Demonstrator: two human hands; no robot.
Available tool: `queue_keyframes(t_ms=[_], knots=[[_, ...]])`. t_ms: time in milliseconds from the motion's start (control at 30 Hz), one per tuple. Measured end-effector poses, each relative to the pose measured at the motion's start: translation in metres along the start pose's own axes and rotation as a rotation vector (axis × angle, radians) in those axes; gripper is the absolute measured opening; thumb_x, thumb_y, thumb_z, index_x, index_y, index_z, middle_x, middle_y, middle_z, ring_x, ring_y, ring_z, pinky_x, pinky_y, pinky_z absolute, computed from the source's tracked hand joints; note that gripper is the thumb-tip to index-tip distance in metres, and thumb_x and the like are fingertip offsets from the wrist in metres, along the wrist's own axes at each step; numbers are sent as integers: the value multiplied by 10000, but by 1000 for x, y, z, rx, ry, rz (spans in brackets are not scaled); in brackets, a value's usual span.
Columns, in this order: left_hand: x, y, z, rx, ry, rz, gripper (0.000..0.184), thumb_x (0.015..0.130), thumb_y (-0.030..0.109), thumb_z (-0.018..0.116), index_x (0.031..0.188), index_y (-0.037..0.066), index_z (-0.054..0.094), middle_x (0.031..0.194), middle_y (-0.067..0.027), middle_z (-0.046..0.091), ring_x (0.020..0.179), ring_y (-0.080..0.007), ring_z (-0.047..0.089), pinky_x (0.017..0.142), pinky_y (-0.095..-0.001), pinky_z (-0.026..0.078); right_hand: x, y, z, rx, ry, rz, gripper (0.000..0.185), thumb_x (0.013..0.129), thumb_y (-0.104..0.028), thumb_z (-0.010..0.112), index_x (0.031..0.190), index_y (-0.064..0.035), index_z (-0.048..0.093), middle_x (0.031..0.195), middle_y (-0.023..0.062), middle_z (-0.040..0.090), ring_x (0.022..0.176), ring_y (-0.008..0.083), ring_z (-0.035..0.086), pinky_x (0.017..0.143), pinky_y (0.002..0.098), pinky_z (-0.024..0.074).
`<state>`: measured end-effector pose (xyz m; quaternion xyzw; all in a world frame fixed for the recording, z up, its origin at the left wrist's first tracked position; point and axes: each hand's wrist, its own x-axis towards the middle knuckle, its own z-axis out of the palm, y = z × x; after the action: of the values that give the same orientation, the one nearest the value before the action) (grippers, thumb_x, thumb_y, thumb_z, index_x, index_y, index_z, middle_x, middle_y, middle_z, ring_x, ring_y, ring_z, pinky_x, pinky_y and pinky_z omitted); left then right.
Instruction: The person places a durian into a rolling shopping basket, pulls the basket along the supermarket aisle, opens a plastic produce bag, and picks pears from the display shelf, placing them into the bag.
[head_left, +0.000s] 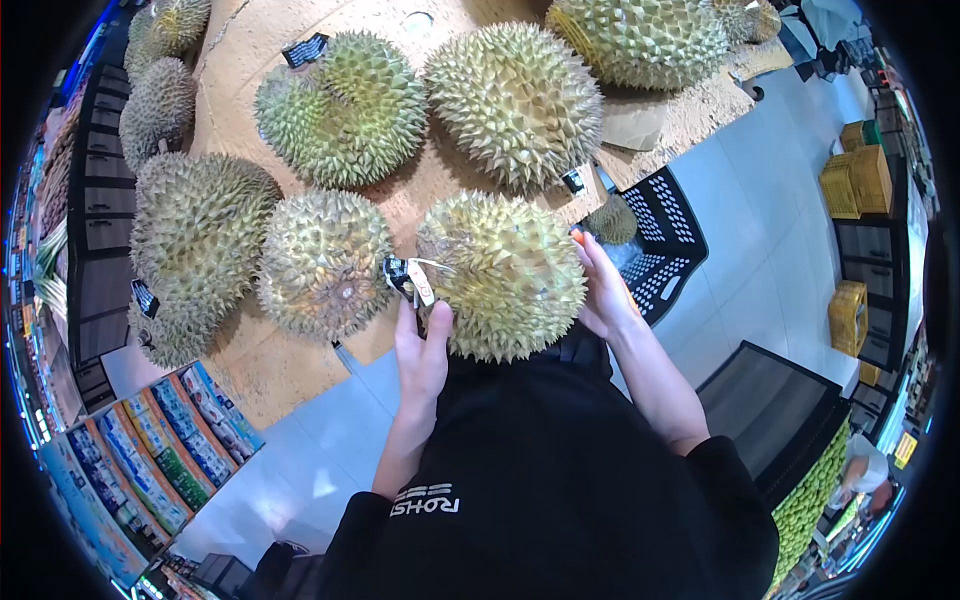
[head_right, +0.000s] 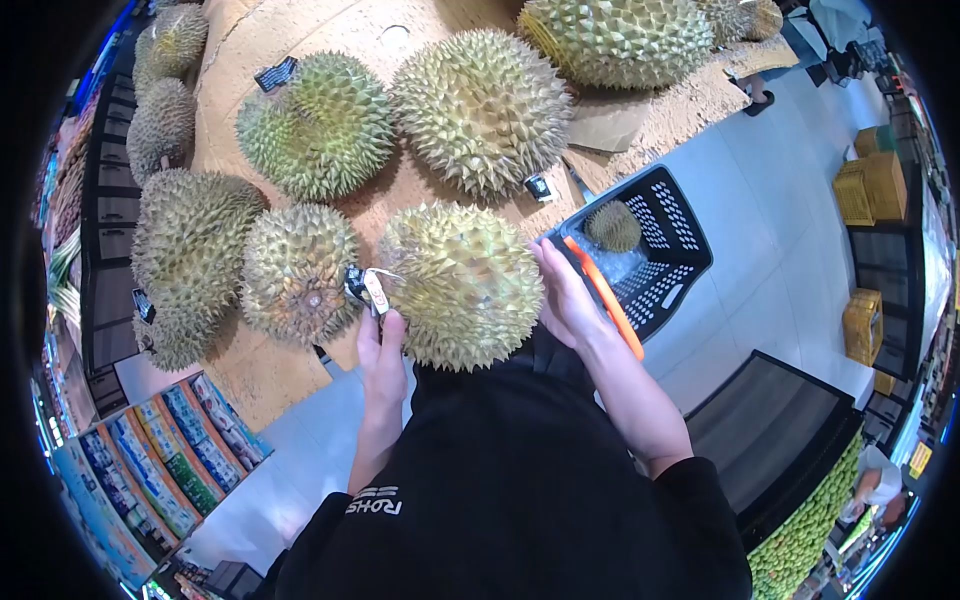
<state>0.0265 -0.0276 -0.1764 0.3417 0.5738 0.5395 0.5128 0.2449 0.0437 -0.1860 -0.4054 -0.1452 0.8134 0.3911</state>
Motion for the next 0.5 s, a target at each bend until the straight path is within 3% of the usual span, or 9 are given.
queue_keyframes(t_ms=[100,167,300,500], knots=[[0,2,-1,14,-10,-9,503,934,216,574,1332,-40,405,1206,-80,530,1104,-154,471,985,-298,347,2,20,-16,-75,-125,-96,573,974,-466,397,1387,-71,380,1377,98,460,1244,237,461,1049,401,367],[0,2,-2,56,-30,-8,505,927,208,586,1332,-37,408,1184,-69,540,1080,-144,485,968,-286,359,-1,32,-4,-103,76,-209,571,1001,-446,313,1378,-22,375,1366,108,457,1259,211,437,1067,364,333],[-1,8,2,56,-74,-42,508,917,199,604,1330,-25,412,1155,-51,549,1042,-127,499,945,-274,372,7,42,-9,77,42,-226,542,1000,-441,319,1331,-23,416,1301,99,502,1209,200,475,1051,349,347],[-2,0,2,-28,-9,-11,475,914,184,620,1311,6,429,1075,8,539,940,-92,496,880,-245,388,18,46,-14,201,158,-231,430,975,-372,438,1220,-30,530,1176,67,570,1096,151,524,958,318,407]])
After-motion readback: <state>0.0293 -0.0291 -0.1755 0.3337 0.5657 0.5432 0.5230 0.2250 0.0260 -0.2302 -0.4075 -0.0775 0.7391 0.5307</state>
